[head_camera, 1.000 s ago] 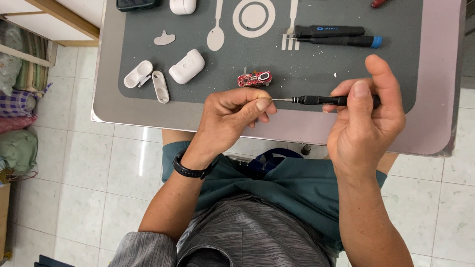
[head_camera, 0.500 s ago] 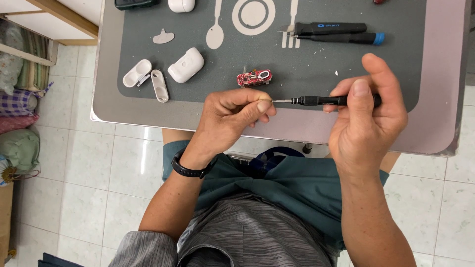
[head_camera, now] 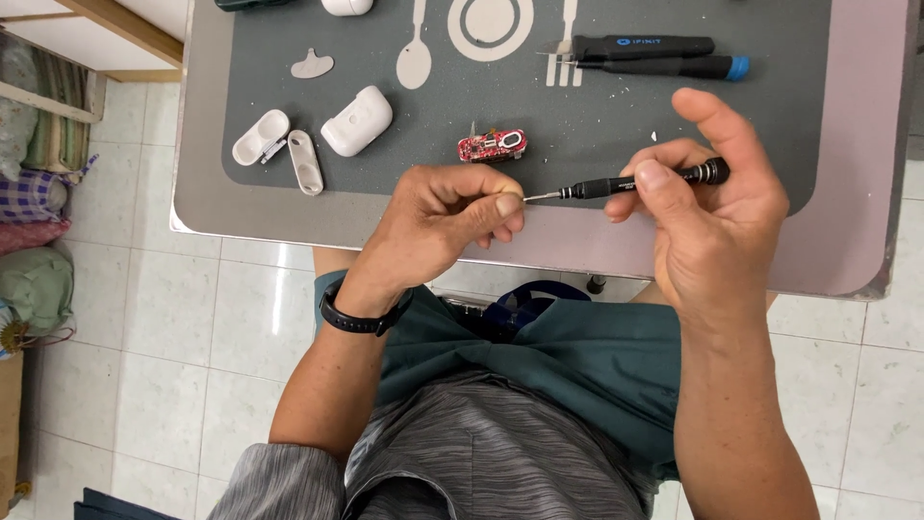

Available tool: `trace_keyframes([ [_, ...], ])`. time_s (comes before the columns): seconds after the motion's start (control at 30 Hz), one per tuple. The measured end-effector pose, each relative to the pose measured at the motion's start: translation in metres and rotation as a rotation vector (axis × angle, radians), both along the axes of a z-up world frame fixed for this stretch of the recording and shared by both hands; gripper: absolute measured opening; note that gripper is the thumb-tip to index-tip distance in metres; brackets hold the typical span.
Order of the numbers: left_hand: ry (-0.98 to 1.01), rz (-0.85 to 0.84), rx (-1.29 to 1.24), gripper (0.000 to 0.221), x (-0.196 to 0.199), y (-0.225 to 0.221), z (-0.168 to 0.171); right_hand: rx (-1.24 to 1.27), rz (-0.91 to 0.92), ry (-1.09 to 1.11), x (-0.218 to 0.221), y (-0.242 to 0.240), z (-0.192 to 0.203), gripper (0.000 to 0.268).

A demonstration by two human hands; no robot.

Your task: The person is repairing a small electronic device by carefully fitting a circuit board and battery into its plastic shell and using a screwdriver.

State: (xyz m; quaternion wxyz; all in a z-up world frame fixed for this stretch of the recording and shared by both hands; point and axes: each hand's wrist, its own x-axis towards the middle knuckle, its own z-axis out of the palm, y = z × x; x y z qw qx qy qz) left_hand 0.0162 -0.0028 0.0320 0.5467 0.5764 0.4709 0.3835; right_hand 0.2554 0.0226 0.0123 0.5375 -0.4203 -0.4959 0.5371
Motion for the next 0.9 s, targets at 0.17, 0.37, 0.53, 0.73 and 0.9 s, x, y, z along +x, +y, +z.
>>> trace_keyframes([
  [0.17,-0.024,0.012,0.002,0.022,0.001,-0.001,-0.001,-0.026,-0.04,0.011,-0.002,0.0,-0.001,0.05],
  [0.37,0.041,0.155,0.028,0.025,-0.001,-0.018,0.001,-0.017,-0.073,0.032,0.0,0.001,-0.003,0.05],
  [0.53,0.454,0.442,0.629,0.01,-0.007,-0.015,-0.012,0.138,-0.075,-0.024,0.003,0.003,0.005,0.046],
  [0.73,0.742,0.301,0.684,0.056,-0.008,0.009,-0.037,0.554,0.047,-0.53,-0.009,0.0,0.064,0.043],
  [0.9,0.547,0.26,0.754,0.016,-0.007,0.016,-0.027,0.803,0.163,-0.858,-0.013,0.011,0.078,0.035],
])
